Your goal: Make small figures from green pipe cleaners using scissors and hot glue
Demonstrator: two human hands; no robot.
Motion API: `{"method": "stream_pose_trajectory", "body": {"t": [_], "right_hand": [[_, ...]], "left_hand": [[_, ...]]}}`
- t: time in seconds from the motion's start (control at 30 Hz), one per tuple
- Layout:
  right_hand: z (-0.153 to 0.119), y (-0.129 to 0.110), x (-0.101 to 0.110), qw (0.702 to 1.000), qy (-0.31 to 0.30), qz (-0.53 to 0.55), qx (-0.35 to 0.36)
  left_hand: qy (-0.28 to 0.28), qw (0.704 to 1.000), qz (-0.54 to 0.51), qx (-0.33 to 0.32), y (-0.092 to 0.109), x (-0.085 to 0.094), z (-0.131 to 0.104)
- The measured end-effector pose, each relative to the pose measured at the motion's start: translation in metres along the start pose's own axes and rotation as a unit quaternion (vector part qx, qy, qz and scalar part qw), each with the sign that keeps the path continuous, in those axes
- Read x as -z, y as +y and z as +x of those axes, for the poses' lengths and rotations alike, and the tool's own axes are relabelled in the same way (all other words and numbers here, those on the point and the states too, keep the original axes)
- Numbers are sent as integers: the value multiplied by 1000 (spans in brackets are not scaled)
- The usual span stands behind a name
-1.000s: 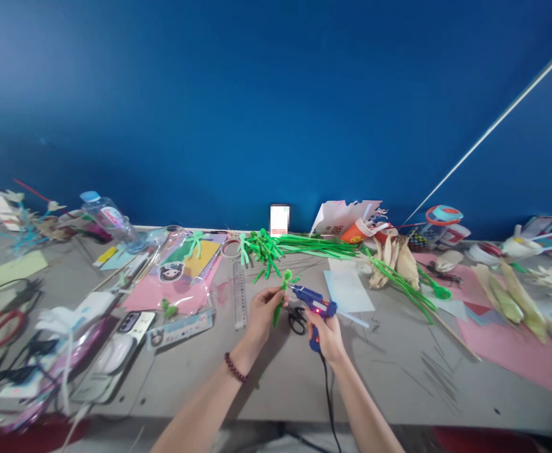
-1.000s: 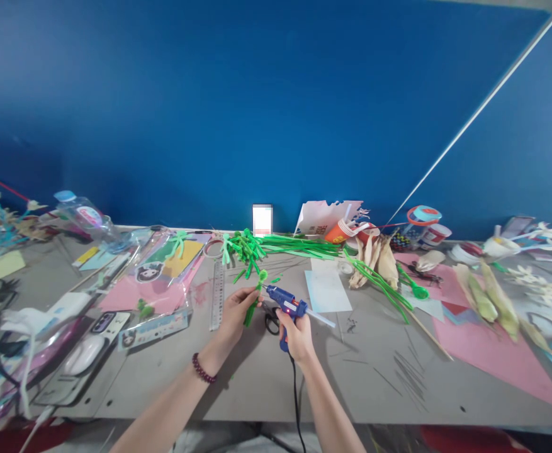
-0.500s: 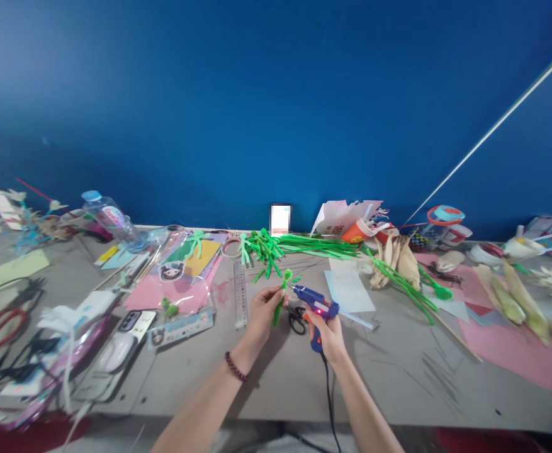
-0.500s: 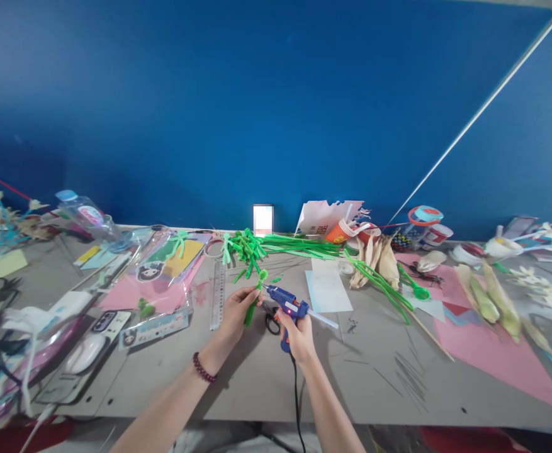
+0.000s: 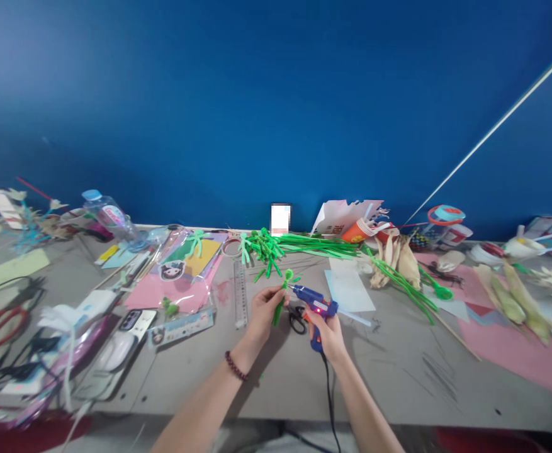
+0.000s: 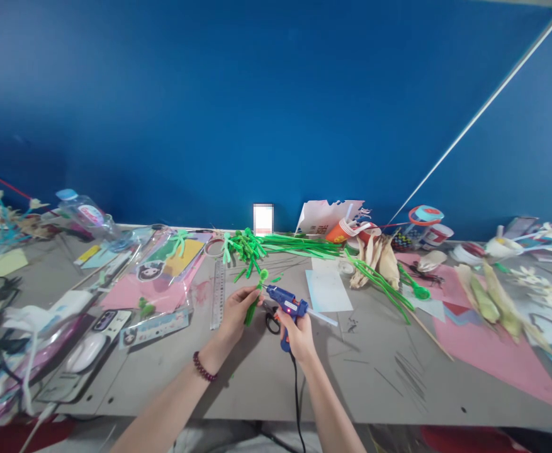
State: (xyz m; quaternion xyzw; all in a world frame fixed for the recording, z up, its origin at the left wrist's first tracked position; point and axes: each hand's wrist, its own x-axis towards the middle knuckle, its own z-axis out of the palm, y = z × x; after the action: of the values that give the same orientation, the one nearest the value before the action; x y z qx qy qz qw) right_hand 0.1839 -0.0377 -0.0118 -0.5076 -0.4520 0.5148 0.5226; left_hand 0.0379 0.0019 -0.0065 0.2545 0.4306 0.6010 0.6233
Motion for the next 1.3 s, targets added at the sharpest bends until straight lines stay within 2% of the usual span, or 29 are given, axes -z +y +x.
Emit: {"method": "stream_pose_trajectory", "body": {"t": [0.77,1.3], "right_hand": [[0,-2,1,1000,-3,4,-15],[0,-3,-1,1000,5,-2,-5]], "left_hand": [[-1,1000,-7,23,0,-1,-1],[0,1000,-10,16,1,-2,-2]]}}
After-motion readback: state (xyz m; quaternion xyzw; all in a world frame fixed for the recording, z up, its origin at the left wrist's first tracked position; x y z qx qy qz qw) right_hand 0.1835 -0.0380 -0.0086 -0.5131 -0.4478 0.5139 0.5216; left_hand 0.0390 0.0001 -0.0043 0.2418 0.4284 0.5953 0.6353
